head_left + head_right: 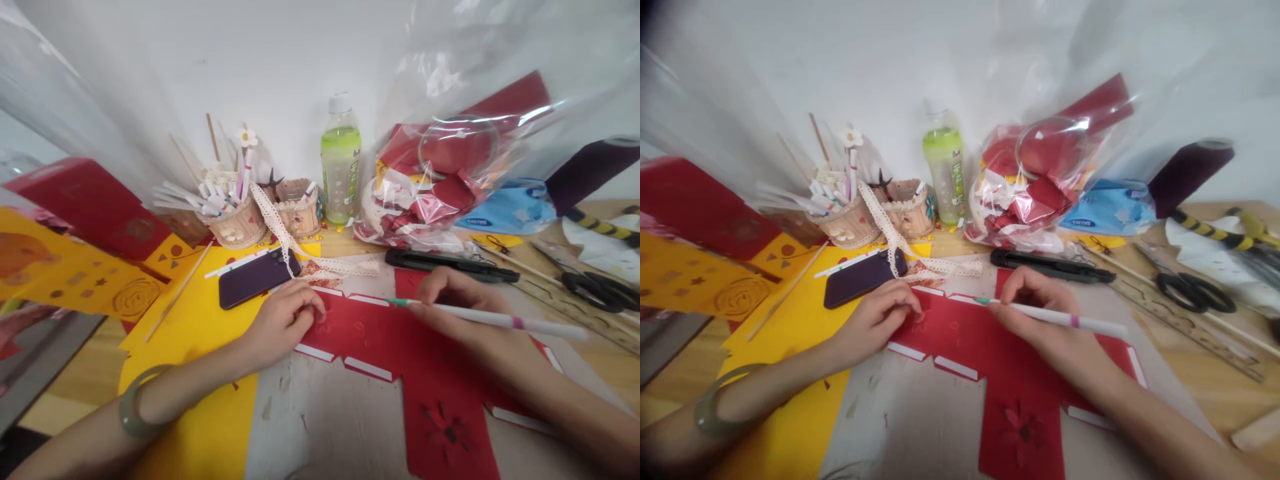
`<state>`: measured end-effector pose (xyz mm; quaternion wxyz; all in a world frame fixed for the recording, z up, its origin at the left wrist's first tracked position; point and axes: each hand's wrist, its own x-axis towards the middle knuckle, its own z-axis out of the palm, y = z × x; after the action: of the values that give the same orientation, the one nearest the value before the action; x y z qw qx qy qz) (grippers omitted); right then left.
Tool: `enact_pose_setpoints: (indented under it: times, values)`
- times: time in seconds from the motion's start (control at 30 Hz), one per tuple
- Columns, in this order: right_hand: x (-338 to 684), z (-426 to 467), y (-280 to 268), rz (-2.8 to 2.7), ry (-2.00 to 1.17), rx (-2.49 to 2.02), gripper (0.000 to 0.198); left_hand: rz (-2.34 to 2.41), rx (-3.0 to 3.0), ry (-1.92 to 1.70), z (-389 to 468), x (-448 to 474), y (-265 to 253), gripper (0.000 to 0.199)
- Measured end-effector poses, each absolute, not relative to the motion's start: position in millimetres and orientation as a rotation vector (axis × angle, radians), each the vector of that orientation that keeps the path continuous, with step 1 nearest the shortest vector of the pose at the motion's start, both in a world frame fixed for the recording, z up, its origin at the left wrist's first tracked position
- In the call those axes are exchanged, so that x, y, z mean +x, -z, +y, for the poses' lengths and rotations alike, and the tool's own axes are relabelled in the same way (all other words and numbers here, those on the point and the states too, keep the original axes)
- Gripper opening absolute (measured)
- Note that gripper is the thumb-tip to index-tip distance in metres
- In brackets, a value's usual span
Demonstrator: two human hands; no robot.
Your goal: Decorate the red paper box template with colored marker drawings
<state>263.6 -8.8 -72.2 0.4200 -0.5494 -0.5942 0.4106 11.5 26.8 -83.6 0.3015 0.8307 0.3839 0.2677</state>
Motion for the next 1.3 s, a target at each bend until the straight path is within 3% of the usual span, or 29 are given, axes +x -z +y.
enact_pose_setpoints:
  times: [1.3]
  values:
    - [251.5,-11.1,90.7,-1.751,-1.154,-1.341,0.031,1.123,2.007,-0.702,49.8,4.2,93.7,0.025]
